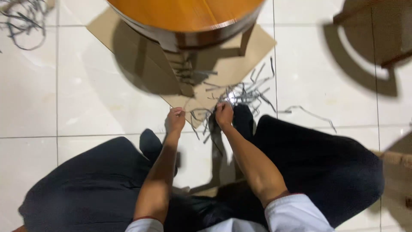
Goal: Wrapping a chair leg with decorative strips
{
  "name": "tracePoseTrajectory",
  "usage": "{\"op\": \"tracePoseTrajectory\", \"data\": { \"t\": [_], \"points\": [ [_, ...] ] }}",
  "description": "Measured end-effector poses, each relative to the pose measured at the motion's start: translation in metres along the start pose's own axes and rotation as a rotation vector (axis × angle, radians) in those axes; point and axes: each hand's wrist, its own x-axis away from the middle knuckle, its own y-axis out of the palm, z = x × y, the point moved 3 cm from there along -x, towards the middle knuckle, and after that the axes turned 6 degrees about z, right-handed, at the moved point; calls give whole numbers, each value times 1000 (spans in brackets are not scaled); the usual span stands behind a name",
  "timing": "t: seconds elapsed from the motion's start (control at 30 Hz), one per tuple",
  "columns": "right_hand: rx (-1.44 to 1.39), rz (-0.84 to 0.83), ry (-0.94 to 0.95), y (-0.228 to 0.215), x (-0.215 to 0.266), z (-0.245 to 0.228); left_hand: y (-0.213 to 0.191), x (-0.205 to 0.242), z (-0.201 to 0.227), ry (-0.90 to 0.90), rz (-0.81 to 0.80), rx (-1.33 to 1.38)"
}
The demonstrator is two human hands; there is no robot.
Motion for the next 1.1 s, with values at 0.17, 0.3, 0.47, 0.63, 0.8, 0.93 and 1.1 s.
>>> {"op": "tracePoseTrajectory", "data": {
  "t": [0.17,0.3,0.47,0.63,0.8,0.93,1.1],
  "points": [
    [69,-76,-149,-37,40,-46,21,11,-52,16,-53,5],
    [136,-34,-138,-68,48,-77,19,18,-58,54,-54,-46],
    [187,-9,-258,-73,45,-97,-33,80,26,259,-103,3],
    [261,22,-465,-72,50,-112,-46,126,87,407,-232,-172],
    [370,55,-621,-61,26,-113,0,139,84,614,-442,-333],
    [396,86,-670,-69,9,-130,70,145,36,708,-476,-303],
    [511,33,-738,-47,-16,-120,110,152,2,652,-657,-600]
  ]
}}
